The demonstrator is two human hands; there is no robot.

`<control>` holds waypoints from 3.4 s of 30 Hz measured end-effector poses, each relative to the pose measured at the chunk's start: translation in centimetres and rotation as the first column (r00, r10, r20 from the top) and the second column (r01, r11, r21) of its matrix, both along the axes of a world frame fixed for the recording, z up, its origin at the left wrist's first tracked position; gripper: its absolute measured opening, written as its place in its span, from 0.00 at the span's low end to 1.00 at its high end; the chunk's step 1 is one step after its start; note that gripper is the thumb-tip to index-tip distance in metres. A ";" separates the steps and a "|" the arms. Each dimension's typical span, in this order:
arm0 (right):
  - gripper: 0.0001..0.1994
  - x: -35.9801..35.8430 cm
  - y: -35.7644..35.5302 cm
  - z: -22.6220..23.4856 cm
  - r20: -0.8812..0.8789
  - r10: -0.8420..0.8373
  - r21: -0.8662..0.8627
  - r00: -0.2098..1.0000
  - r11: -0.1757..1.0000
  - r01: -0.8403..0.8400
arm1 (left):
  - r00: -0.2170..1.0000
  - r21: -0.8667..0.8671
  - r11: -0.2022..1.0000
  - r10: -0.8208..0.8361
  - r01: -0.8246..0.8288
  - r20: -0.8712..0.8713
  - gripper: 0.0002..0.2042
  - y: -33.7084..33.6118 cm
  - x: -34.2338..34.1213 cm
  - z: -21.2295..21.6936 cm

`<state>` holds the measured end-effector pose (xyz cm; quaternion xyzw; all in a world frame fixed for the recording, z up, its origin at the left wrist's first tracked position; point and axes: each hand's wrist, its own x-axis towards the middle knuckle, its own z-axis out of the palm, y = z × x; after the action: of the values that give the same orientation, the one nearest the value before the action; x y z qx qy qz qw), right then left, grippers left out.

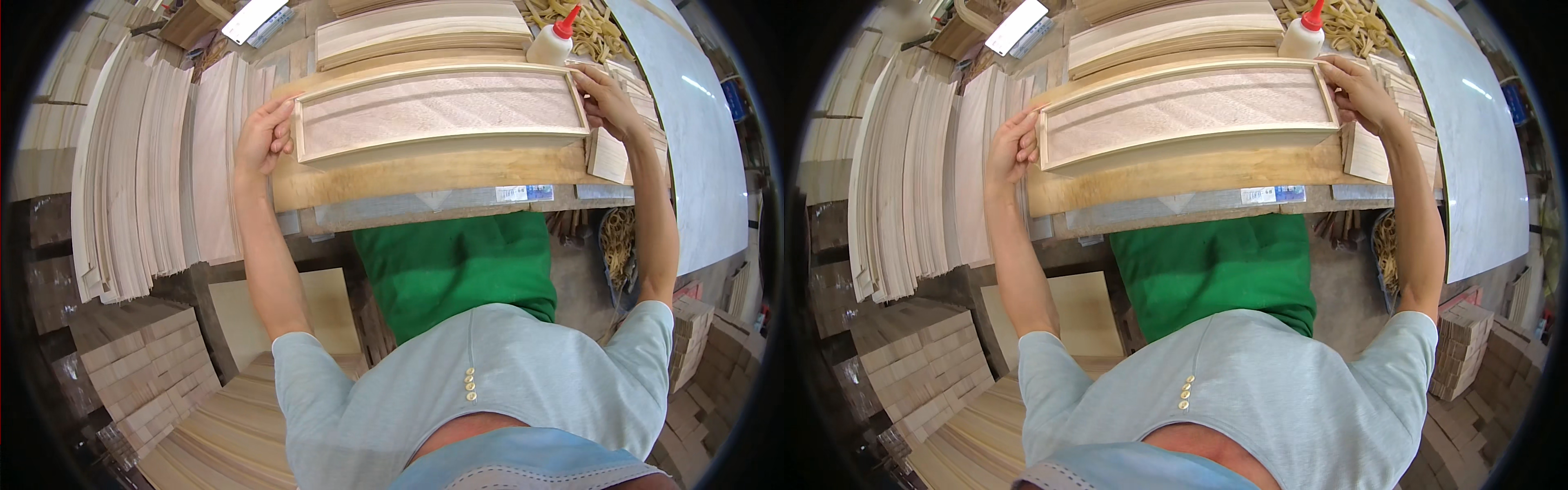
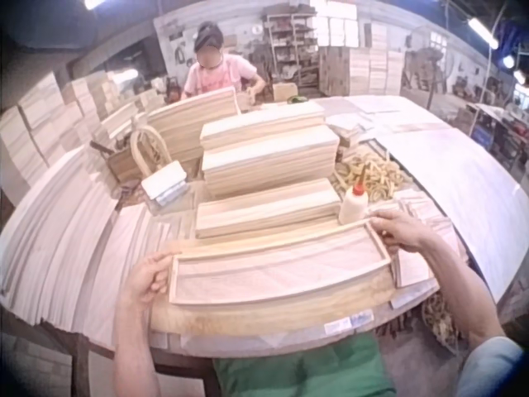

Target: The recorder is assembling small wooden boxes by applying glue to the edges and attaching the wood panels together.

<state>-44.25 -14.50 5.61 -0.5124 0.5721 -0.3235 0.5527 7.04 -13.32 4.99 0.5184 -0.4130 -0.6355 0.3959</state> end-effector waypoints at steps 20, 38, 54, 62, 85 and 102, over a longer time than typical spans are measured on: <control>0.17 -2.3 -1.5 -3.4 0.225 0.018 0.038 0.974 0.999 -0.028 | 0.934 -0.174 0.979 0.156 -0.103 0.322 0.14 -0.3 -0.6 -1.5; 0.17 -1.7 -1.4 -3.7 0.081 -0.051 0.047 0.995 0.998 0.048 | 0.936 -0.315 0.888 0.351 -0.334 -0.003 0.18 7.9 -3.1 -3.8; 0.18 -0.8 -0.1 -1.9 -0.017 -0.018 -0.037 1.000 0.999 0.017 | 0.962 -0.349 0.900 0.273 -0.262 -0.019 0.22 8.2 -3.1 -3.5; 0.15 -1.0 -1.0 -2.4 -0.031 -0.034 -0.031 0.999 0.999 0.033 | 0.975 -0.362 0.906 0.222 -0.218 -0.031 0.21 8.0 -2.9 -3.8; 0.24 -1.2 0.0 0.6 -0.497 -0.161 -0.345 0.853 0.938 -0.024 | 0.835 -0.491 0.868 0.219 0.069 0.505 0.34 8.2 -4.5 0.9; 0.52 2.7 1.6 1.2 -0.851 0.181 -0.264 0.494 0.665 -0.699 | 0.311 -0.138 0.741 -0.099 0.657 0.945 0.59 2.0 -5.0 2.1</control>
<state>-41.56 -12.93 6.81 -0.8758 0.4579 -0.0694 0.1359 1.99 -11.34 7.10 0.5302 -0.8216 -0.2001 0.0623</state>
